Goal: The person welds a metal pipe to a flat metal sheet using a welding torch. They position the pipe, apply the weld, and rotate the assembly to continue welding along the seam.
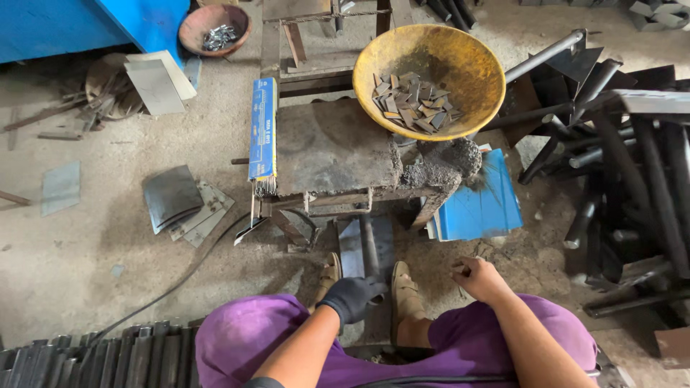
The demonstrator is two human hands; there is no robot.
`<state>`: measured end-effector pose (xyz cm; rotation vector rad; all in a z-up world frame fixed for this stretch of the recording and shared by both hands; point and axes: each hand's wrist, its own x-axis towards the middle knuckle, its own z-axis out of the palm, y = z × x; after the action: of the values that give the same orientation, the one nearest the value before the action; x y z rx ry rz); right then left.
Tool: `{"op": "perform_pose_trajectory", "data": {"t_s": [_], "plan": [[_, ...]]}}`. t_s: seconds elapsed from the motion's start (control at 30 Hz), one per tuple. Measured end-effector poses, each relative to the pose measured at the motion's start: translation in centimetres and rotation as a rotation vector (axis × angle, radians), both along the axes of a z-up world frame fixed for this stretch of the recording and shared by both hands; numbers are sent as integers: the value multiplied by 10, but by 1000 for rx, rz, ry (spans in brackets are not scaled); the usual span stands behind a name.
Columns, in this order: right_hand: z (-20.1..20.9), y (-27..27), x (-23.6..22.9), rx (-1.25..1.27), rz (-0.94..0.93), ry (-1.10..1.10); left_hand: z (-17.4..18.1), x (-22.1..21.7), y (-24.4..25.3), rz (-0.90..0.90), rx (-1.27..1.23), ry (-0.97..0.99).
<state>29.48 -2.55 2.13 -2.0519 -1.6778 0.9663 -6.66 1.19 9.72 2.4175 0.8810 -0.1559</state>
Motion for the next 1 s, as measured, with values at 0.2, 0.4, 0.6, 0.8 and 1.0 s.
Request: {"op": "perform_pose_trajectory", "data": {"t_s": [0.2,0.4,0.6,0.8,1.0], "plan": [[2,0,-5,-56,9,-44,-7,3,-2,16,-17,-18],[10,-3,-5,-97,-67,-32,-11,-1,-2,7,0,-44],[5,-3,-8,-39,-47,-51,-6,0,-1,1,0,-3],[7,-3,-9,-50,-71,-40,-4,0,-3,14,3,-64],[10,-9,-8,75,-14,-18,-11,-2,-4,31,1,-69]]}}
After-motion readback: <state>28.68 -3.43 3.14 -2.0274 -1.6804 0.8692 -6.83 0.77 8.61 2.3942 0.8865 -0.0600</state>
